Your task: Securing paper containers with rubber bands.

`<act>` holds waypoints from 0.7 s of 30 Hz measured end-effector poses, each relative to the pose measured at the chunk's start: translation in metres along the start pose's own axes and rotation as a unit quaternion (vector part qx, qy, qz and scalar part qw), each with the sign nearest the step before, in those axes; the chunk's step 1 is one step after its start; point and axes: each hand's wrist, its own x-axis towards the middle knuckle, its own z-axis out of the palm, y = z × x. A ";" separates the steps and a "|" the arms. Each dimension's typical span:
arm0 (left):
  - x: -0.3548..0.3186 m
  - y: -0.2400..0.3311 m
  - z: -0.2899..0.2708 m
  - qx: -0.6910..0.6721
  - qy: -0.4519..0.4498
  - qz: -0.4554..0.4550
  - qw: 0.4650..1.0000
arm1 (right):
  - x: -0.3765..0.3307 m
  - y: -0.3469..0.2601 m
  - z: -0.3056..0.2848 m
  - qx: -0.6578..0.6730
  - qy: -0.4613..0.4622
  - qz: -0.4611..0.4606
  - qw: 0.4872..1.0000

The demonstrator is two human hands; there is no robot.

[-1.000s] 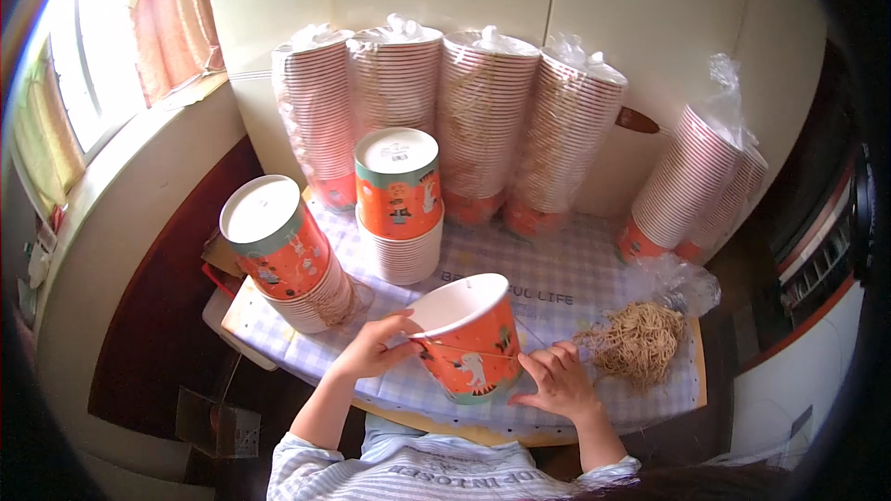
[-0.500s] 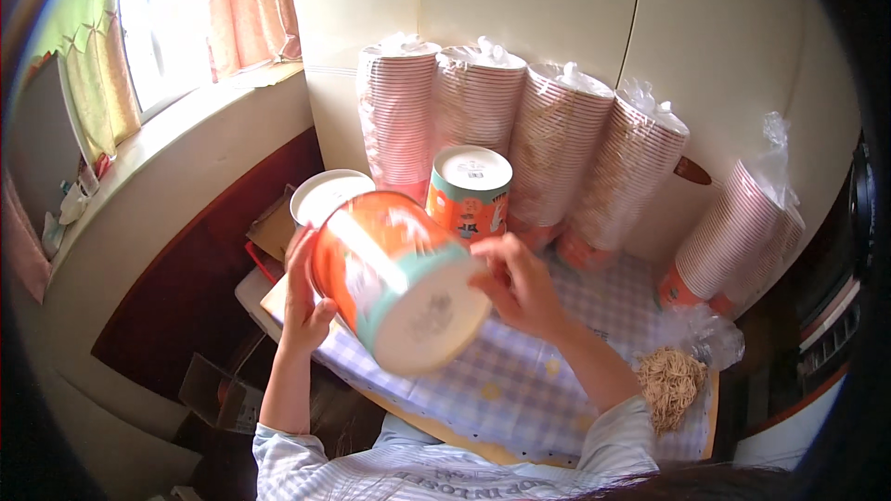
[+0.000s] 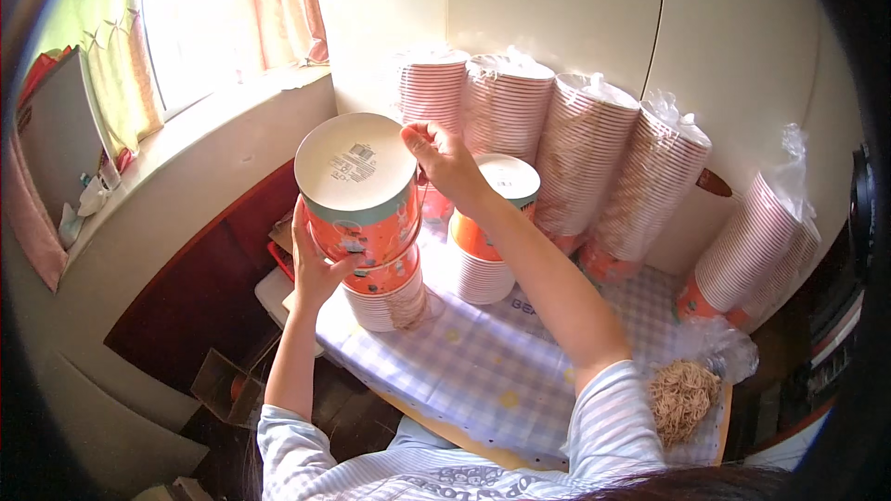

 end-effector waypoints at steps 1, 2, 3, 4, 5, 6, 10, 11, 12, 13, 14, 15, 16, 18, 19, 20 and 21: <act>0.001 -0.004 0.001 0.000 0.000 0.000 1.000 | 0.001 0.006 -0.001 -0.019 -0.012 -0.003 1.000; 0.004 -0.010 0.001 -0.021 -0.006 0.020 1.000 | 0.001 0.013 -0.001 -0.052 -0.014 -0.035 0.998; 0.006 -0.015 0.001 -0.041 -0.012 0.040 0.998 | 0.000 0.019 0.000 -0.085 -0.016 -0.066 0.994; 0.006 -0.022 -0.003 -0.039 -0.011 0.038 0.998 | -0.006 0.016 -0.001 -0.056 -0.058 -0.031 0.996; 0.007 -0.030 -0.007 -0.040 -0.026 0.034 0.998 | -0.008 0.021 -0.002 -0.055 -0.060 -0.030 0.996; 0.006 -0.037 -0.010 -0.040 -0.042 0.030 0.998 | -0.009 0.030 -0.003 -0.135 -0.058 -0.063 0.987; -0.001 -0.044 -0.001 -0.100 -0.063 -0.021 0.993 | -0.014 0.062 -0.009 -0.269 -0.061 -0.071 0.959; -0.005 -0.049 -0.002 -0.108 -0.066 -0.024 0.992 | -0.017 0.070 -0.006 -0.310 -0.058 -0.052 0.947; -0.009 -0.052 -0.003 -0.108 -0.066 -0.024 0.992 | -0.018 0.078 -0.004 -0.323 -0.059 -0.043 0.944; -0.013 -0.052 -0.002 -0.097 -0.066 -0.030 0.993 | -0.021 0.082 -0.002 -0.324 -0.059 -0.042 0.943; -0.016 -0.053 -0.001 -0.085 -0.066 -0.035 0.994 | -0.024 0.086 -0.001 -0.316 -0.059 -0.041 0.946; -0.021 -0.052 0.000 -0.080 -0.067 -0.048 0.993 | -0.026 0.090 -0.001 -0.309 -0.059 -0.039 0.949; -0.026 -0.055 -0.003 -0.079 -0.066 -0.049 0.994 | -0.029 0.091 0.002 -0.302 -0.063 -0.045 0.950; -0.033 -0.064 -0.008 -0.008 -0.056 -0.033 0.998 | -0.031 0.097 0.009 -0.299 -0.066 -0.046 0.951; -0.035 -0.066 -0.007 -0.009 -0.057 -0.033 0.998 | -0.032 0.101 0.009 -0.301 -0.065 -0.045 0.950; -0.036 -0.067 -0.005 -0.035 -0.063 -0.054 0.996 | -0.033 0.104 0.009 -0.301 -0.064 -0.044 0.950; -0.038 -0.068 -0.004 -0.061 -0.068 -0.075 0.993 | -0.034 0.108 0.008 -0.306 -0.058 -0.055 0.949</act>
